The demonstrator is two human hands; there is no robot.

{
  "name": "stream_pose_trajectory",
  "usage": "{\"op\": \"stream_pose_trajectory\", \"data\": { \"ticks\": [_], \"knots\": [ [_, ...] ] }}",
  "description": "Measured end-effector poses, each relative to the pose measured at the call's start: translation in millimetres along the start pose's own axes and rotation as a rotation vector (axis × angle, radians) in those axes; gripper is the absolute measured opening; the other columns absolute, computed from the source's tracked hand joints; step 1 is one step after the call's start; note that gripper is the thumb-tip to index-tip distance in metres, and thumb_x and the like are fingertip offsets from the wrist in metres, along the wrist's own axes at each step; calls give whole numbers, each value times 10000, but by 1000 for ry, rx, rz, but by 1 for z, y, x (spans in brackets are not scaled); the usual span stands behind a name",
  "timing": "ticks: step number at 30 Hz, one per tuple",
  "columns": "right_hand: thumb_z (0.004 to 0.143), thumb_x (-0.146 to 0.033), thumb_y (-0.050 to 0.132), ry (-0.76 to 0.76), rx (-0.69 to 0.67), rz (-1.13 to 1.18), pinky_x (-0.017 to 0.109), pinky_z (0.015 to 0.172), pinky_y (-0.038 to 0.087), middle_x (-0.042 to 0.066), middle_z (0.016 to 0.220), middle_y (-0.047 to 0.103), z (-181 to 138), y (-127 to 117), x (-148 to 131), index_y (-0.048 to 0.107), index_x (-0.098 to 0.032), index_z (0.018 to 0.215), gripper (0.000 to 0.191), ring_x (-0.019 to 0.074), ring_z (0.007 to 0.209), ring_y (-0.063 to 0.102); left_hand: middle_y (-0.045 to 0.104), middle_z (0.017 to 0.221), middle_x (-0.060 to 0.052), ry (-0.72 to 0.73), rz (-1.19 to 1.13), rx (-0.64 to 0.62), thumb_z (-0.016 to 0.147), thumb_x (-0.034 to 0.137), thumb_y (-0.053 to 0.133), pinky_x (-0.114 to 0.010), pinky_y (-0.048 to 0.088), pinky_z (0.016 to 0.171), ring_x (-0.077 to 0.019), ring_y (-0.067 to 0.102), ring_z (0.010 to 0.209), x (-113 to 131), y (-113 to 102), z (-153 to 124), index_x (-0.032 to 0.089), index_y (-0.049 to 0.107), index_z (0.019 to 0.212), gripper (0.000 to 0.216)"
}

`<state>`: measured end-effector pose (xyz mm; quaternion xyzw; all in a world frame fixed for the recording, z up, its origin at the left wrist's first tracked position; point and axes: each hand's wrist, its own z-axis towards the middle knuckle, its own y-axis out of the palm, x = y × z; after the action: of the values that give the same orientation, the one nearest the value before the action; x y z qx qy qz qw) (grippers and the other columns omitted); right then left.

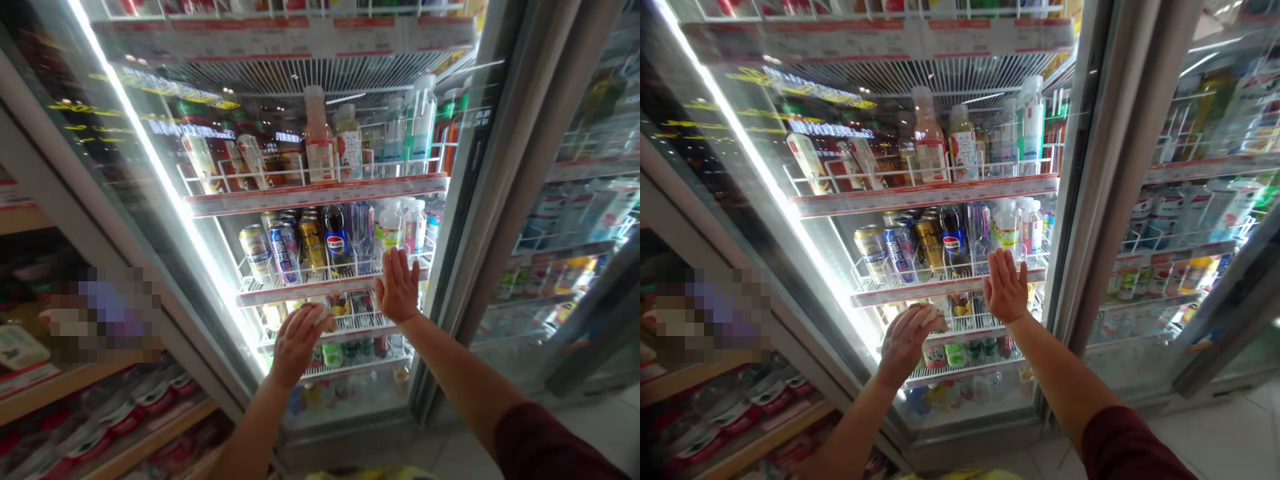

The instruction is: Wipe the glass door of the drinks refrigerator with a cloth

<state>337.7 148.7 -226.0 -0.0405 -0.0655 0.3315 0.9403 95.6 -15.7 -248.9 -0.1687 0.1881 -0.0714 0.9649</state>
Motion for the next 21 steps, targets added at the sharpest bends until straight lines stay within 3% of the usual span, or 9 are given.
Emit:
{"op": "stream_pose_trajectory", "data": {
  "ticks": [4,6,8,11,13,15,19,21],
  "knots": [
    [1096,-307,445,-8,14,-21,479,1396,97,161,1746,424,0,1,1,128,-156,1762,752,258,1678,294,666,1490,-98,-173,92,220,1013,136,629,-484,490,1234,-264,553,1483,-43,-15,40,279,730,1345,375],
    [1100,-311,435,-11,14,-27,480,1396,97,157,1753,412,0,1,1,126,-156,1762,747,255,1682,284,656,1506,-105,-211,121,269,1012,137,637,-496,481,1241,-273,524,1508,-50,-18,50,277,716,1373,395],
    [1099,-307,438,-13,10,-28,489,1396,101,159,1754,409,0,1,1,121,-156,1762,750,258,1681,287,690,1458,-103,-207,117,232,1010,116,622,-476,493,1229,-264,550,1480,-35,-15,36,270,719,1363,398],
    [1099,-302,444,-12,11,-28,494,1395,110,164,1754,406,0,1,0,120,-154,1762,753,262,1681,284,758,1322,-72,-124,55,75,1007,79,574,-411,530,1181,-220,660,1331,1,-6,-6,279,749,1301,396],
    [1097,-304,454,-11,12,-19,492,1395,113,164,1758,398,0,0,0,130,-150,1761,754,265,1683,279,776,1261,-60,-120,28,38,998,70,580,-375,535,1158,-204,685,1281,9,-4,-21,282,771,1248,379],
    [1096,-297,459,-11,14,-6,489,1395,109,164,1763,389,0,0,-1,140,-146,1759,751,263,1686,270,766,1279,-66,-156,51,96,990,75,607,-379,519,1169,-212,673,1304,-5,-7,-14,279,784,1220,355],
    [1094,-293,466,-3,17,5,494,1395,111,168,1756,399,0,1,-1,148,-149,1758,750,266,1684,275,698,1411,-94,-251,157,282,995,136,660,-446,480,1194,-251,629,1370,-53,-23,28,271,774,1259,318],
    [1091,-291,473,-4,20,5,497,1395,117,168,1748,414,0,1,-1,151,-152,1759,754,270,1677,295,677,1432,-109,-276,164,296,998,130,648,-458,472,1193,-257,614,1380,-54,-23,27,253,765,1264,315]
  ]
}}
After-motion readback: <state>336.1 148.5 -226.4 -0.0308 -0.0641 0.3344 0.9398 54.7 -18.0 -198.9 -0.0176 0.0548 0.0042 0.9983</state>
